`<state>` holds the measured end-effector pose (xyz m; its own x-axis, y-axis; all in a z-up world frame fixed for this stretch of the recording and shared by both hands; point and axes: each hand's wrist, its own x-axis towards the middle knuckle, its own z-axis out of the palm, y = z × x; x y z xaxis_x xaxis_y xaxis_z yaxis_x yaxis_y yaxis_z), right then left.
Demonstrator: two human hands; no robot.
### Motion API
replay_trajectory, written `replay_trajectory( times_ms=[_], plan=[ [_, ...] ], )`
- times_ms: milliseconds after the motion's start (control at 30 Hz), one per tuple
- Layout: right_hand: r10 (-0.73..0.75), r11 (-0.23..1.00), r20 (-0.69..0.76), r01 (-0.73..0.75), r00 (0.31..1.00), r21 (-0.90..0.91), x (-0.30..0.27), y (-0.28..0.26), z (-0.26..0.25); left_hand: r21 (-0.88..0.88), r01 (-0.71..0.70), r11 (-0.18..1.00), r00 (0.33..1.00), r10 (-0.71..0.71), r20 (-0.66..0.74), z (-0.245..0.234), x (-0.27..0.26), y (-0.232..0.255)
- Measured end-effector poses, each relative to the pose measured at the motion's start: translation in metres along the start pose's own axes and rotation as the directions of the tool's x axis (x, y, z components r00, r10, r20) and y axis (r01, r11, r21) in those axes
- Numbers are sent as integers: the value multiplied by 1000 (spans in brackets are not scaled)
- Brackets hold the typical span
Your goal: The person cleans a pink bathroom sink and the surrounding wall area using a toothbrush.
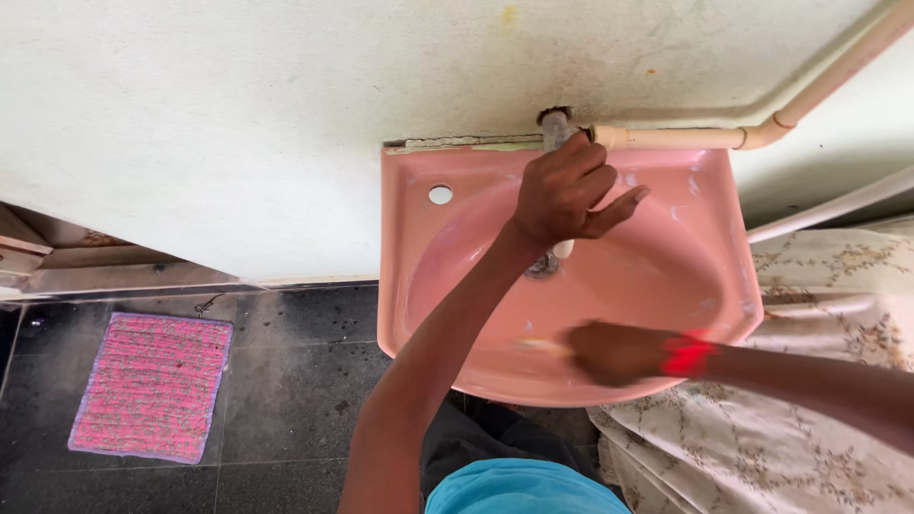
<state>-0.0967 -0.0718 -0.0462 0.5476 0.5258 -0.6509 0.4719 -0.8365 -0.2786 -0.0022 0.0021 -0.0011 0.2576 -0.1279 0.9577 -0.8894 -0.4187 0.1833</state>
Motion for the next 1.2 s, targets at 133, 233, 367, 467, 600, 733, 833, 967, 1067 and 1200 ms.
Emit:
replay_trajectory(
  times_ms=[133,233,367,467,600,733,833,967,1067,1200],
  plan=[
    [-9,1000,23,9,1000,0,-5,-2,14,22,-22,1000,999,21,37,-2,0,-1],
    [-3,1000,40,3,999,2,-3,-11,17,16,-31,999,997,30,72,-7,-2,-3],
    [57,998,79,-56,995,-17,-15,2,12,-9,12,1000,999,-12,41,1,-3,-5],
    [100,995,84,-101,991,5,-25,2,13,-62,32,998,996,-27,80,-3,-5,-5],
    [122,992,90,-125,988,25,-33,-11,11,-132,-52,990,984,74,163,-15,-4,-18],
    [139,989,96,-144,986,39,-32,-23,-1,-221,-49,974,976,94,195,-11,3,-25],
    [172,982,136,-181,976,55,-46,-22,10,-241,-25,970,983,68,171,-4,-4,-24],
    [253,963,142,-264,957,62,-61,-4,14,-271,-5,963,978,60,198,-6,-6,-24],
    [340,931,127,-352,932,92,-75,26,13,-262,-34,965,980,83,179,-6,-5,-25],
    [400,906,110,-411,910,101,-87,54,3,-290,3,957,986,46,163,-1,-5,-27]
  ],
)
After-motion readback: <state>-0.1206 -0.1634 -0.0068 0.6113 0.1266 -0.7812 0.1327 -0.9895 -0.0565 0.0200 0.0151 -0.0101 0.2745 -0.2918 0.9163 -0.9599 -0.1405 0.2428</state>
